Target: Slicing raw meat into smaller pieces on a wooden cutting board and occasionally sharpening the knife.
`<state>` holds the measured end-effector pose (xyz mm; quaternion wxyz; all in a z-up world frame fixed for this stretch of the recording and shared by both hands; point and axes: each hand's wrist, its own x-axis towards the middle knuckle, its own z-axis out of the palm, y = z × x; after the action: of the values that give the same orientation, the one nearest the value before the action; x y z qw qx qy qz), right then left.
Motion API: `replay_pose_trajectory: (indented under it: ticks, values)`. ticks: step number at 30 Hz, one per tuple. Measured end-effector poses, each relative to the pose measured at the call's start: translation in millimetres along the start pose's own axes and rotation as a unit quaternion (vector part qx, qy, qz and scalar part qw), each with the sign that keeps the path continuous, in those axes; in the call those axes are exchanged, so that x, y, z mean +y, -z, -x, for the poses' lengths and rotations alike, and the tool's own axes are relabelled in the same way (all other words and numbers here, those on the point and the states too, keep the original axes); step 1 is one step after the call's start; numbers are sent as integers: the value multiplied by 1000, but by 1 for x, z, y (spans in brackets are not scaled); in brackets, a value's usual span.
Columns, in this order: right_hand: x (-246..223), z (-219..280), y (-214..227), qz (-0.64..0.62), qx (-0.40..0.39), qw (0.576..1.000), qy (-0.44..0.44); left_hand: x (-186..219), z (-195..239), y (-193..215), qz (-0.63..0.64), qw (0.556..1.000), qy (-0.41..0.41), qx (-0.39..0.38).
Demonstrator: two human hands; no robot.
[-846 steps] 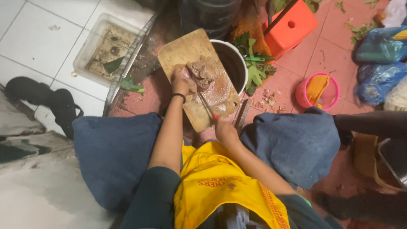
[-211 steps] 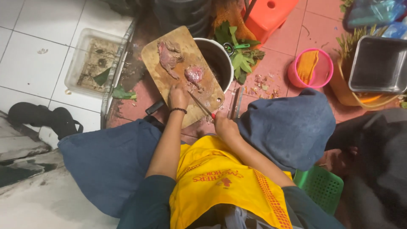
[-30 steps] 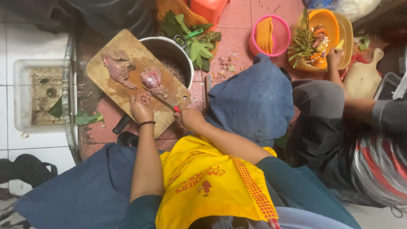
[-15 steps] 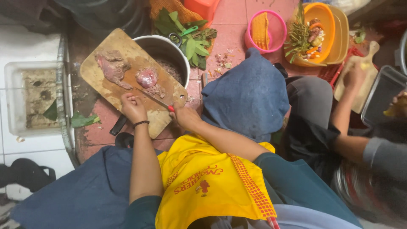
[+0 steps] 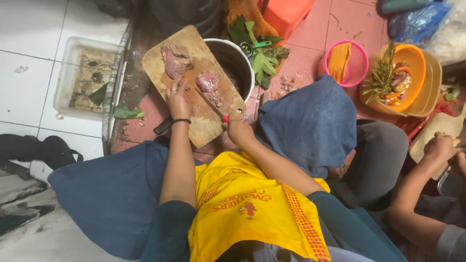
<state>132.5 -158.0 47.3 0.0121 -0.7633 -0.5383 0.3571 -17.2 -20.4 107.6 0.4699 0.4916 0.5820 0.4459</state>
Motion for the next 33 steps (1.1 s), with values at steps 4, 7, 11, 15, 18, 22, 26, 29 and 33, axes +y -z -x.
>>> replay_pose_trajectory:
  ticks: [4,7,11,15,18,22,26,29,33]
  values:
    - [-14,15,28,-15,5,999,-30,-125,-52,14,-367,909,-158,-122]
    - [-16,20,31,-19,4,999,-27,-143,-58,6,-453,869,-193,-50]
    - [-21,23,36,-32,1,999,-24,-160,-60,5,-416,898,-111,-89]
    - [-14,22,37,-40,0,999,5,-128,-41,8,-386,904,-37,-182]
    - [-17,29,39,-45,-4,999,7,-114,-28,6,-371,916,-69,-137]
    - [-9,20,30,-31,2,999,9,-121,-24,-5,-347,921,-101,-147]
    - [-6,21,29,-34,-3,999,21,-115,-20,-12,-371,913,-108,-129]
    - [-2,20,26,-30,-5,999,30,-115,-17,-13,-367,917,-94,-125]
    - [2,15,19,-6,-2,999,41,-111,-14,-12,-359,920,-104,-114]
